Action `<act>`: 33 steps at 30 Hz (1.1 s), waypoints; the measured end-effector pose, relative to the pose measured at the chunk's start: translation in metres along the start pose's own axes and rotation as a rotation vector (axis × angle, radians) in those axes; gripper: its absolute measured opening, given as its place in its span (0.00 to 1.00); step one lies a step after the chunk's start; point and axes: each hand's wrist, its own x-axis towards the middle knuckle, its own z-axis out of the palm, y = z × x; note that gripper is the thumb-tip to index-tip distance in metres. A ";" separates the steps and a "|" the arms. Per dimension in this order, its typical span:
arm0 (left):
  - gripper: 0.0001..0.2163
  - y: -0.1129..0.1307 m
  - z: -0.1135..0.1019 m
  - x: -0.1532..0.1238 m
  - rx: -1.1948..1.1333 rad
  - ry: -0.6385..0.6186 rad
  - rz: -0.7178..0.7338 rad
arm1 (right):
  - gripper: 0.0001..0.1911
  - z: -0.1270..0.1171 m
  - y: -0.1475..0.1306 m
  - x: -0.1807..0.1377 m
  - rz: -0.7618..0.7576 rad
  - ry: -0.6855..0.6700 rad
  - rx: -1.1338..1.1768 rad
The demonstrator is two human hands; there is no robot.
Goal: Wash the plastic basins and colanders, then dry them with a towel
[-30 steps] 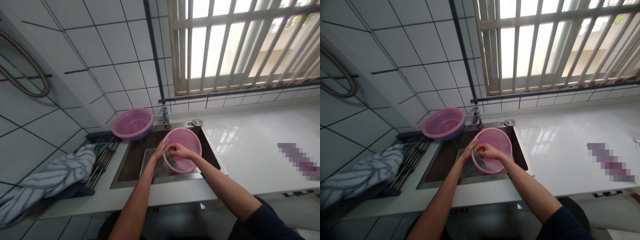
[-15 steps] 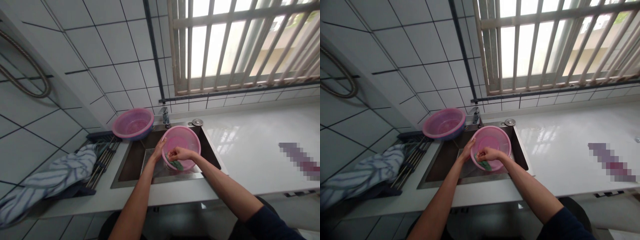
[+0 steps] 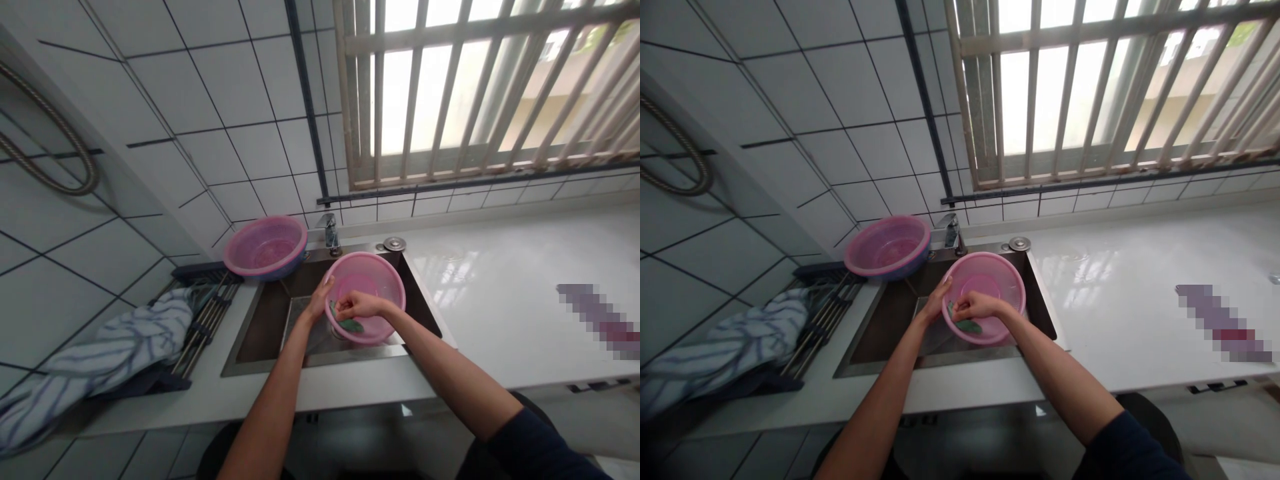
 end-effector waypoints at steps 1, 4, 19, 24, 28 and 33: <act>0.30 0.000 0.001 0.000 -0.003 0.007 0.002 | 0.20 0.001 -0.001 0.000 -0.009 0.022 0.012; 0.27 0.002 0.006 0.001 0.024 -0.027 0.021 | 0.21 0.000 -0.007 0.004 -0.082 0.226 0.121; 0.23 0.004 -0.016 0.006 0.515 -0.046 0.200 | 0.12 -0.027 -0.015 -0.007 -0.217 0.864 -0.136; 0.09 0.009 -0.005 0.001 0.651 0.024 0.265 | 0.02 -0.017 -0.016 -0.006 -0.273 0.704 -0.552; 0.05 0.013 -0.003 -0.001 0.663 -0.010 0.302 | 0.06 -0.018 -0.016 -0.004 -0.280 0.752 -0.556; 0.05 0.012 -0.003 0.002 0.774 -0.054 0.287 | 0.13 -0.028 -0.011 -0.006 -0.181 0.672 -0.528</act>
